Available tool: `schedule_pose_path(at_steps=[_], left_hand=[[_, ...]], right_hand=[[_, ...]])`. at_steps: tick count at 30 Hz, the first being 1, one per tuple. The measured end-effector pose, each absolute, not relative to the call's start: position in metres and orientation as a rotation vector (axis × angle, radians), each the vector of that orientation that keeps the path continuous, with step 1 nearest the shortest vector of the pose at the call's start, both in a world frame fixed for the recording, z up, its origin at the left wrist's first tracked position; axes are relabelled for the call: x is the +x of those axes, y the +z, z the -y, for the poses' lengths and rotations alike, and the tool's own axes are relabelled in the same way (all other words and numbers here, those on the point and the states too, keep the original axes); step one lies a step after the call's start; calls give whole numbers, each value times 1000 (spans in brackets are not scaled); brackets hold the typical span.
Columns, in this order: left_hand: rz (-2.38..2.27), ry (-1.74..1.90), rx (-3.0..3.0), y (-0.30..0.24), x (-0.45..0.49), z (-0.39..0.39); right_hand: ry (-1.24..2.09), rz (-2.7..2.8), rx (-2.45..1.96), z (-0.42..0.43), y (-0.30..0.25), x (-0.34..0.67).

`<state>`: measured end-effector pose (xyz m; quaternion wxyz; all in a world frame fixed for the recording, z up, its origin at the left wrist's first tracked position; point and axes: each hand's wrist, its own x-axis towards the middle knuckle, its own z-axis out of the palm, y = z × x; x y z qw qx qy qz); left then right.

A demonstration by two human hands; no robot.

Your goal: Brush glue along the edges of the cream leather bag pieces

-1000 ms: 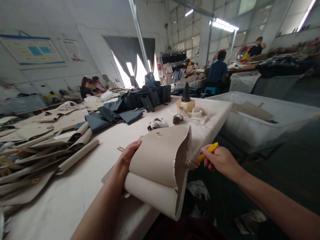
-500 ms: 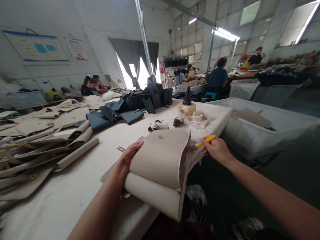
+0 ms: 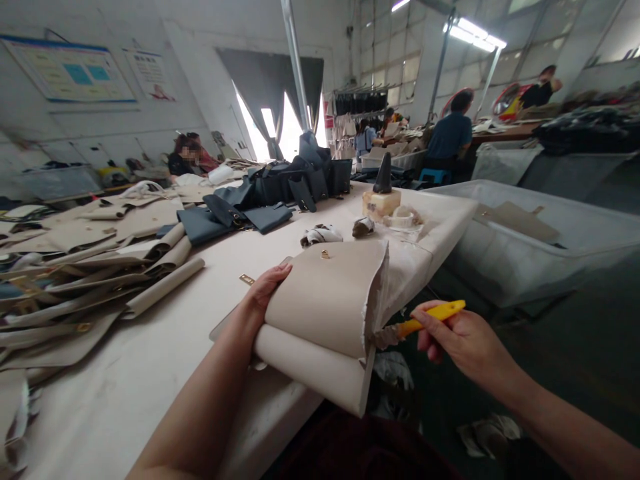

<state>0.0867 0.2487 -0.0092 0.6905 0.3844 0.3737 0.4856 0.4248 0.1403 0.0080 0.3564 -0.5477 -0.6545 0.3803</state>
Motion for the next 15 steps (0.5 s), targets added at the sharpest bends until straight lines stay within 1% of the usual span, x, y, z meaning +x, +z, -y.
schedule_pose_path(at_steps=[5, 11, 15], left_hand=[[-839, 1079, 880, -11, 88, -249], [-888, 1086, 867, -6, 93, -246], [-887, 1105, 870, -4, 95, -244]], right_hand=[[1113, 1636, -1367, -125, 0, 423], [879, 1464, -1361, -145, -8, 431], [878, 1413, -1356, -148, -14, 432]])
